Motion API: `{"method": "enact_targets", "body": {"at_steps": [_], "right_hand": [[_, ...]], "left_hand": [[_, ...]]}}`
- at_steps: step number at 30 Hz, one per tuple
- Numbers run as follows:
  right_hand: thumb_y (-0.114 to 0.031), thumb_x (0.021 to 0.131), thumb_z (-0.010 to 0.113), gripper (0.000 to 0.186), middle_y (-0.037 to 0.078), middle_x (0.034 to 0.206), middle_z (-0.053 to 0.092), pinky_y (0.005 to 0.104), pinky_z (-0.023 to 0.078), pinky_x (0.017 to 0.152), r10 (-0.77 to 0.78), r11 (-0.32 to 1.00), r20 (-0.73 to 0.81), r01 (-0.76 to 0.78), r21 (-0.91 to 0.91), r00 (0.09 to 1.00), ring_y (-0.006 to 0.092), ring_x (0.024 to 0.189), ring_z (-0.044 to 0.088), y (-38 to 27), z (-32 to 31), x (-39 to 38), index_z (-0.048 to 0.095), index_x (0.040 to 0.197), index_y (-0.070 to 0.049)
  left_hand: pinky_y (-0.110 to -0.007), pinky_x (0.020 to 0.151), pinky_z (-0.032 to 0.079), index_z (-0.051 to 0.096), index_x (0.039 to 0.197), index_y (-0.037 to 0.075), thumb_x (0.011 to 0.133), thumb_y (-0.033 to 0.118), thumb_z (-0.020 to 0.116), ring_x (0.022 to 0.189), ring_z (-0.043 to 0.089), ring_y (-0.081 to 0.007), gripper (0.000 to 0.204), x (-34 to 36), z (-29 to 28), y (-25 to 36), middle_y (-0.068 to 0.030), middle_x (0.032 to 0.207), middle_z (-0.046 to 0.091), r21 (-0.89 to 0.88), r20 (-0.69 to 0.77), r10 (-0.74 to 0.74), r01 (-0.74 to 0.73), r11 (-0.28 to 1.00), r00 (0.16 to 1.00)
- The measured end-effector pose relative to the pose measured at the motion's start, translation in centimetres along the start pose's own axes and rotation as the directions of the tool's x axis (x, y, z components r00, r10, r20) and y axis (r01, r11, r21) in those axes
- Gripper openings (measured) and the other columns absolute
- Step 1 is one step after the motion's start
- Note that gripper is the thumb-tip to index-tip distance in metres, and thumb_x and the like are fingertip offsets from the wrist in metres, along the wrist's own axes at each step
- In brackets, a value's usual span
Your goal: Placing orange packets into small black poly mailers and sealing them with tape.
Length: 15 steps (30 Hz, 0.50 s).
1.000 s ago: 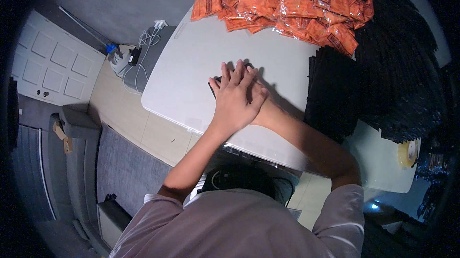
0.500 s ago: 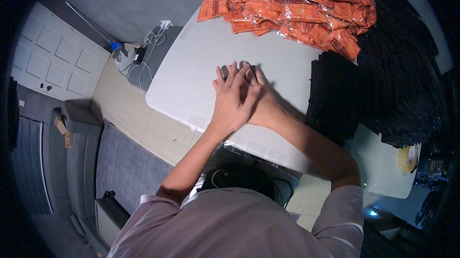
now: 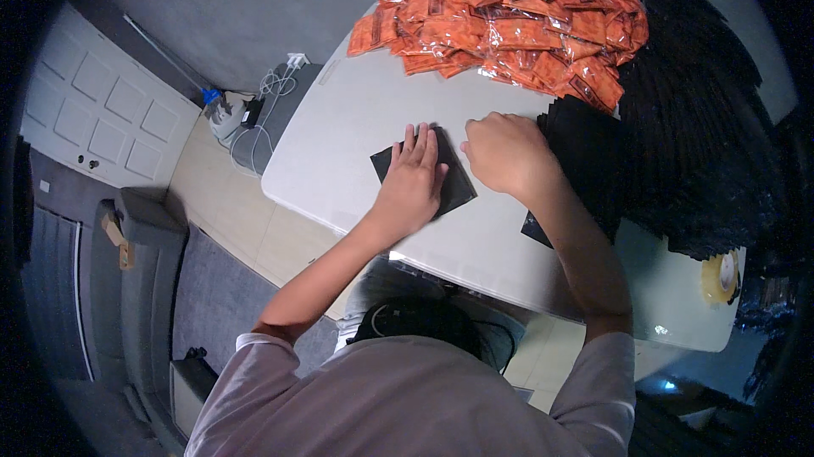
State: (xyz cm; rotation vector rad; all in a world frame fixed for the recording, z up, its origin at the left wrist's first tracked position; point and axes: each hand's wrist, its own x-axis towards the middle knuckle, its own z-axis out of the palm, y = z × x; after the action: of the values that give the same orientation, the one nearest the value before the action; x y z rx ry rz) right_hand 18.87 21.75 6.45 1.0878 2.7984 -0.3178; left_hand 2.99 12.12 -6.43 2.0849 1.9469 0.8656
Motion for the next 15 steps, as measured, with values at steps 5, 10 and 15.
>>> {"method": "enact_targets", "body": {"at_steps": [5,10,15], "right_hand": [[-0.026,0.103,0.058,0.033,0.024,0.114,0.072,0.0508,0.051,0.102,-0.026,0.999,0.103,0.022,0.034,0.994,0.0405,0.117,0.065,0.9,2.2,0.2,0.07,0.117,0.002],[-0.022,0.1,0.061,0.036,0.025,0.125,0.068,0.0508,0.05,0.105,-0.193,0.981,-0.019,0.193,0.01,0.981,0.0413,0.118,0.064,1.4,5.5,1.8,0.067,0.12,0.007],[-0.022,0.098,0.064,0.041,0.024,0.131,0.066,0.05,0.051,0.106,-0.153,0.986,0.062,0.148,0.075,0.986,0.0411,0.12,0.064,1.1,5.0,1.7,0.065,0.125,0.009]], "left_hand": [[-0.076,0.116,0.024,0.037,0.157,-0.007,0.107,0.038,0.043,0.154,0.027,-0.0499,0.068,0.4,1.0,1.6,-0.0266,0.167,0.033,0.403,0.035,-0.077,0.056,0.913,0.996],[-0.084,0.111,0.02,0.04,0.161,0.01,0.106,0.045,0.036,0.156,0.023,-0.0492,0.066,0.8,0.9,1.9,-0.018,0.17,0.031,0.422,0.076,-0.137,0.092,0.902,0.988],[-0.089,0.106,0.018,0.042,0.162,0.02,0.102,0.052,0.038,0.154,0.023,-0.0546,0.068,0.9,0.6,1.8,-0.0158,0.17,0.032,0.435,0.073,-0.154,0.107,0.894,0.985]]}}
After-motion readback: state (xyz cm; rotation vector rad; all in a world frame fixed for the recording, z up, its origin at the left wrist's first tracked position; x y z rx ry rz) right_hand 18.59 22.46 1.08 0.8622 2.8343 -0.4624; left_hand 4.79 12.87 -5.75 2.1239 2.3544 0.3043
